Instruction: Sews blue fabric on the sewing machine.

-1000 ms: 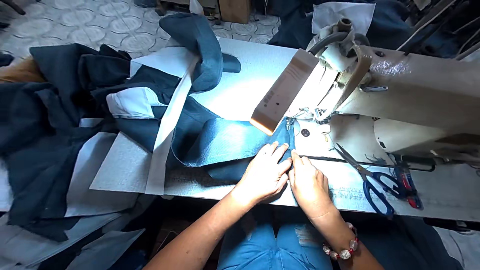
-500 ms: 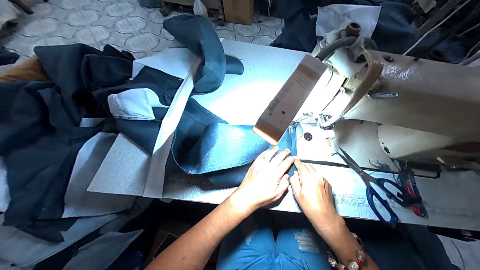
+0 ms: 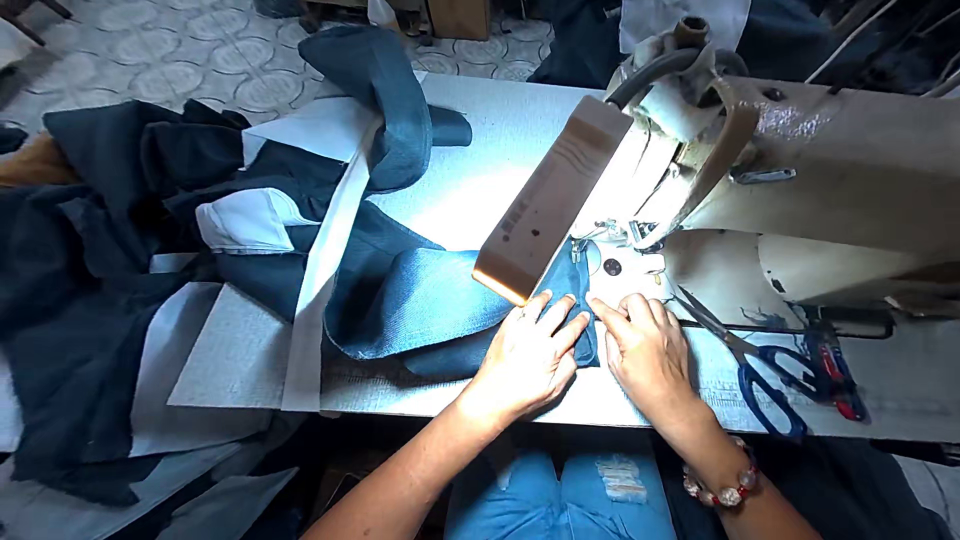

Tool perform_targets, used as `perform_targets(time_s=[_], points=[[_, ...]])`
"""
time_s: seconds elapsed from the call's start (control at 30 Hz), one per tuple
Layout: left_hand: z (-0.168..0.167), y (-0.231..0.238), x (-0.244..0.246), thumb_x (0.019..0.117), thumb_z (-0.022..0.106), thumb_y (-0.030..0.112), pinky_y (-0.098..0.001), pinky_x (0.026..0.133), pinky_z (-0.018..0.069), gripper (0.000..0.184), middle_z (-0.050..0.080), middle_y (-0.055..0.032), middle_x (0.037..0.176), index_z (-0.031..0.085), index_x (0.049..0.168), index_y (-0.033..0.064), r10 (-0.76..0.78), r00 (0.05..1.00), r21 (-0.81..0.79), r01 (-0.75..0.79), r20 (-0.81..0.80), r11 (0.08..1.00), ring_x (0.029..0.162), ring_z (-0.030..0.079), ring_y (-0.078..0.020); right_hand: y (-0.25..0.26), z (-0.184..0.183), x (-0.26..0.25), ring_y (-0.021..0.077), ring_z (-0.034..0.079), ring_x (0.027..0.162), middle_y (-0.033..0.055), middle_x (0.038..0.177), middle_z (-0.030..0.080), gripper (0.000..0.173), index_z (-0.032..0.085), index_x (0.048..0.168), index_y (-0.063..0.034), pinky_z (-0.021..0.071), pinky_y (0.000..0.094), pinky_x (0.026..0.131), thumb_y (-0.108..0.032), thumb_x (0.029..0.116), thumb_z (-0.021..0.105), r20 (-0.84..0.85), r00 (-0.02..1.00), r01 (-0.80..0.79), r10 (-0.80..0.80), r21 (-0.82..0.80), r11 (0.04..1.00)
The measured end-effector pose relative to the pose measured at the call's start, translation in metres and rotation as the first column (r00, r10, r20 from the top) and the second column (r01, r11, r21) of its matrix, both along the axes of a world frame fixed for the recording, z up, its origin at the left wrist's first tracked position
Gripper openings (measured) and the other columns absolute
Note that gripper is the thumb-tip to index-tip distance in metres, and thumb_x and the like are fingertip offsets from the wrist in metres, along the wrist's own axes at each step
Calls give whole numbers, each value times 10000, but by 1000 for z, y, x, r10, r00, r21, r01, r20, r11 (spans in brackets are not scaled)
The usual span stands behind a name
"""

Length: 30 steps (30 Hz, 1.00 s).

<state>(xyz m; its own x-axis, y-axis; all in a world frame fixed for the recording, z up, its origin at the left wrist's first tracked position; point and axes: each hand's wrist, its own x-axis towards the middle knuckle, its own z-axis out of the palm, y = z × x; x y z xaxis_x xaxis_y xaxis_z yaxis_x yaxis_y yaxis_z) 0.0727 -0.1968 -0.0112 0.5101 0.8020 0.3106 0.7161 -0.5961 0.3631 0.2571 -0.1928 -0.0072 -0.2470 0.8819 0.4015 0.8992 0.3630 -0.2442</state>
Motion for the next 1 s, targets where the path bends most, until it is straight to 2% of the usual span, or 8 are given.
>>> perform_targets(time_s=[0.1, 0.4, 0.57, 0.73, 0.83, 0.9, 0.93, 1.0], points=[[-1, 1, -2, 972, 415, 202, -567, 1015, 466, 450, 662, -130, 1364, 707, 1312, 163, 0, 1000, 13, 0, 17, 1000, 1292, 587, -402, 1, 0, -4, 378, 654, 787, 172, 831, 663, 314, 798, 1139, -132, 497, 484, 675, -74, 901, 601, 45, 999, -2, 0, 40, 999], [-3, 15, -5, 971, 405, 195, -566, 1050, 432, 447, 661, -125, 1364, 715, 1291, 166, -1, 999, 13, 1, 35, 1000, 1310, 575, -384, 21, 0, 0, 375, 638, 823, 151, 844, 636, 355, 790, 1153, -184, 484, 516, 707, -75, 913, 553, -36, 999, -24, 22, -59, 998], [-7, 31, -6, 991, 395, 213, -569, 1076, 405, 442, 636, -121, 1402, 711, 1297, 169, 0, 1000, 12, -1, 17, 1000, 1328, 558, -370, 34, 5, -1, 423, 638, 892, 193, 889, 652, 366, 769, 1208, -175, 484, 563, 757, -73, 932, 551, -9, 1000, -9, 8, -117, 993], [-15, 49, -9, 999, 387, 233, -569, 1079, 416, 442, 655, -131, 1367, 715, 1292, 189, 0, 1000, 69, -2, 29, 998, 1319, 569, -369, 50, 4, -2, 415, 636, 935, 202, 948, 651, 362, 759, 1235, -200, 480, 565, 773, -91, 965, 543, -37, 999, 32, -39, -169, 985], [-13, 56, -9, 1006, 378, 235, -563, 1107, 391, 451, 642, -126, 1391, 704, 1313, 183, -1, 1000, 32, 0, 19, 999, 1343, 551, -364, 55, 5, 0, 426, 617, 1022, 209, 1026, 666, 377, 740, 1281, -210, 456, 603, 852, -94, 981, 541, -100, 994, 27, -50, -224, 974], [-11, 60, -9, 999, 379, 237, -561, 1103, 396, 448, 643, -126, 1386, 717, 1287, 175, -6, 1000, 18, 6, 21, 1000, 1341, 553, -361, 52, 4, 2, 400, 607, 1082, 198, 1099, 686, 367, 743, 1277, -178, 458, 577, 916, -110, 980, 538, -196, 979, 6, -54, -237, 971], [-9, 61, -9, 993, 385, 235, -562, 1115, 386, 448, 640, -126, 1389, 723, 1278, 171, -9, 1000, 4, 9, 29, 1000, 1349, 545, -358, 47, 5, 3, 381, 607, 1088, 202, 1125, 682, 359, 743, 1265, -128, 470, 552, 932, -108, 976, 530, -250, 966, -4, -60, -247, 969], [-7, 61, -10, 986, 395, 222, -565, 1138, 360, 442, 635, -130, 1397, 733, 1260, 145, -17, 998, -32, 18, 54, 999, 1364, 531, -356, 35, 8, -1, 307, 663, 927, 194, 1013, 692, 278, 755, 1126, -12, 540, 454, 827, -120, 982, 543, -305, 950, 5, -70, -209, 978]])
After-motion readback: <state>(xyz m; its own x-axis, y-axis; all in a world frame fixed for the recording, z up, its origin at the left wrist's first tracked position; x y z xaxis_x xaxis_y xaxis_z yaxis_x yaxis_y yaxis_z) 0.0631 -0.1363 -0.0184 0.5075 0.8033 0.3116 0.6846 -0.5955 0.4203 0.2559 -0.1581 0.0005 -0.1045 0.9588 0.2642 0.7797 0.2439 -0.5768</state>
